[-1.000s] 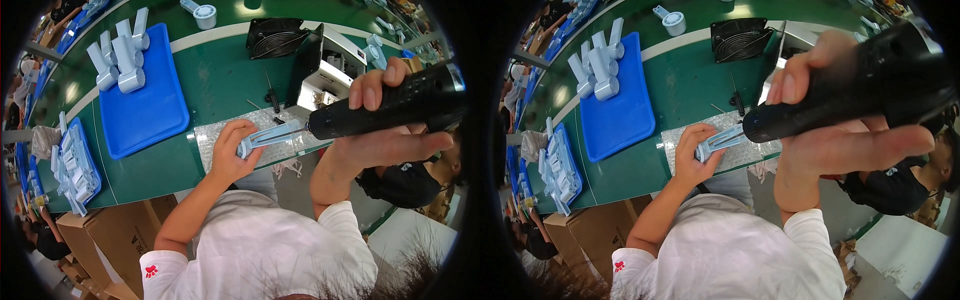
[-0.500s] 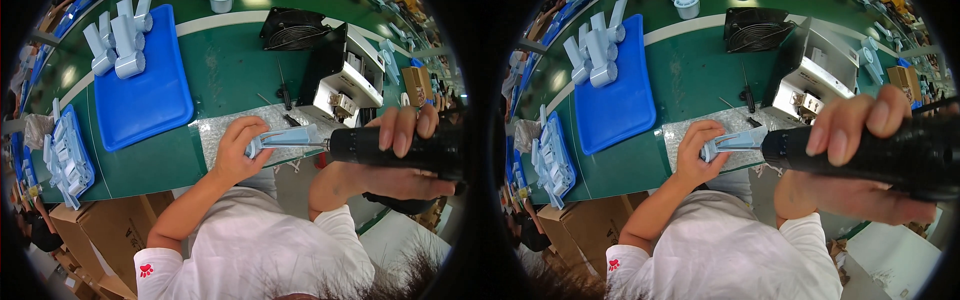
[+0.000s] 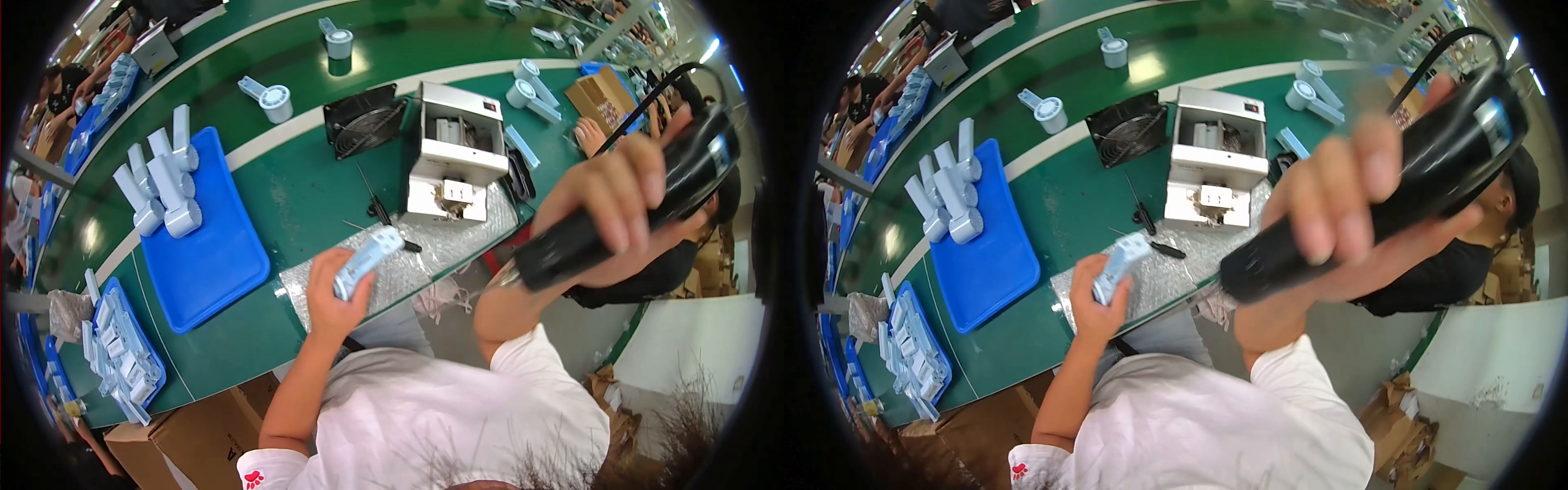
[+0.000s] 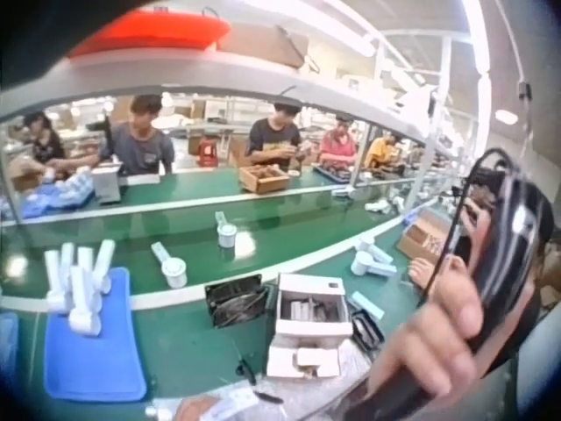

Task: The person assembles plastic device components by securing screws into a plastic housing with an electric screwdriver.

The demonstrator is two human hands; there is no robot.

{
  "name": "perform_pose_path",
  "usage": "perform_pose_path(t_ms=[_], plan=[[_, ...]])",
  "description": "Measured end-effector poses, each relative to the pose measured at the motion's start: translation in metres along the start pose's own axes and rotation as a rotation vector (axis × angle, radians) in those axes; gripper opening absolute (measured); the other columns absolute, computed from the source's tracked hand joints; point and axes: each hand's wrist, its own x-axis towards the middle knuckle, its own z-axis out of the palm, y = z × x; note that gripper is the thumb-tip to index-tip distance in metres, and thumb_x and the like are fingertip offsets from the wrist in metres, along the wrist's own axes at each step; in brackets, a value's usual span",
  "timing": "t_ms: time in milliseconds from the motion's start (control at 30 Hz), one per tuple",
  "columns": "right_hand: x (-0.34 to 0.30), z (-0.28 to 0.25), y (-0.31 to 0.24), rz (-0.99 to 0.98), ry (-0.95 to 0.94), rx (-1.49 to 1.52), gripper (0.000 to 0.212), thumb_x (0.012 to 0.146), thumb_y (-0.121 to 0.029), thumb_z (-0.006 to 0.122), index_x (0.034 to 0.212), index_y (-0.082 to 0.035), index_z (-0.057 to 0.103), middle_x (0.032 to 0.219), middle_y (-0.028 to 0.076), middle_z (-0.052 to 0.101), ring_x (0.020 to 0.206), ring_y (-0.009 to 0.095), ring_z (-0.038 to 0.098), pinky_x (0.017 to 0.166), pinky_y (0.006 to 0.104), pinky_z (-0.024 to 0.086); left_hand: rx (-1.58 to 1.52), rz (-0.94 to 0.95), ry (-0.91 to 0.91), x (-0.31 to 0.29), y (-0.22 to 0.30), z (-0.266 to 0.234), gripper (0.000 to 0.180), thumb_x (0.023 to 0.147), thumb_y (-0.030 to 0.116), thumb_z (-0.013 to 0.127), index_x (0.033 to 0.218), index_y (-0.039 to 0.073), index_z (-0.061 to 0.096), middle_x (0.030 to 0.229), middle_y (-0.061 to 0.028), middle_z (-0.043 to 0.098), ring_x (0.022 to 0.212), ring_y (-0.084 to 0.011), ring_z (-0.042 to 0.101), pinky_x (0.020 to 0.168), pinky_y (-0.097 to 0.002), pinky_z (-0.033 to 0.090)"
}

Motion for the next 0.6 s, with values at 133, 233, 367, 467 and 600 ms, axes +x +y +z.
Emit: perform_pose_path(t_ms=[133,233,367,467,600], plan=[[0.021,-0.031,0.004,-0.242,0.197,-1.076,0.046,0.097,-0.037,0.053,0.125,-0.002,0.042,0.089,0.016,0.059,0.064,0.021,0.06,0.058,0.0334,0.055,-0.023,-0.006,0.025,0.005,-0.003,0.001,0.032,0.07,0.003,0.075,0.097,-0.001,0.059,0.098,-0.018,0.061,0.087,-0.0315,0.061,0.076,-0.035,0.049],[0.028,-0.056,0.03,-0.314,0.036,-1.303,0.041,0.098,-0.035,0.05,0.119,0.0,0.043,0.081,0.016,0.062,0.058,0.019,0.061,0.05,0.0304,0.053,-0.024,-0.025,0.032,0.004,-0.006,0.001,0.031,0.07,0.003,0.074,0.098,-0.001,0.059,0.098,-0.018,0.061,0.087,-0.031,0.061,0.076,-0.0353,0.049],[0.018,-0.06,0.036,-0.29,0.034,-1.267,0.041,0.099,-0.036,0.048,0.119,0.001,0.043,0.081,0.017,0.062,0.056,0.019,0.06,0.051,0.0307,0.053,0.007,-0.01,0.023,0.003,-0.005,0.0,0.032,0.07,0.002,0.074,0.098,-0.001,0.059,0.099,-0.0178,0.061,0.087,-0.0306,0.061,0.077,-0.0352,0.049],[0.003,-0.055,0.038,-0.227,0.139,-1.273,0.052,0.096,-0.049,0.048,0.115,-0.001,0.046,0.081,0.016,0.061,0.057,0.02,0.059,0.052,0.0326,0.052,0.027,-0.014,0.034,-0.001,-0.003,-0.001,0.033,0.069,0.002,0.075,0.098,0.0,0.059,0.1,-0.0173,0.061,0.087,-0.0304,0.062,0.077,-0.0347,0.049],[-0.016,-0.042,-0.003,0.164,0.373,-0.899,0.081,0.078,-0.08,0.047,0.107,-0.005,0.052,0.083,0.013,0.059,0.063,0.02,0.057,0.055,0.0331,0.047,-0.029,0.027,0.021,0.004,-0.004,0.006,0.033,0.068,0.003,0.077,0.097,0.0,0.061,0.1,-0.0163,0.061,0.086,-0.0297,0.062,0.075,-0.0339,0.05]])
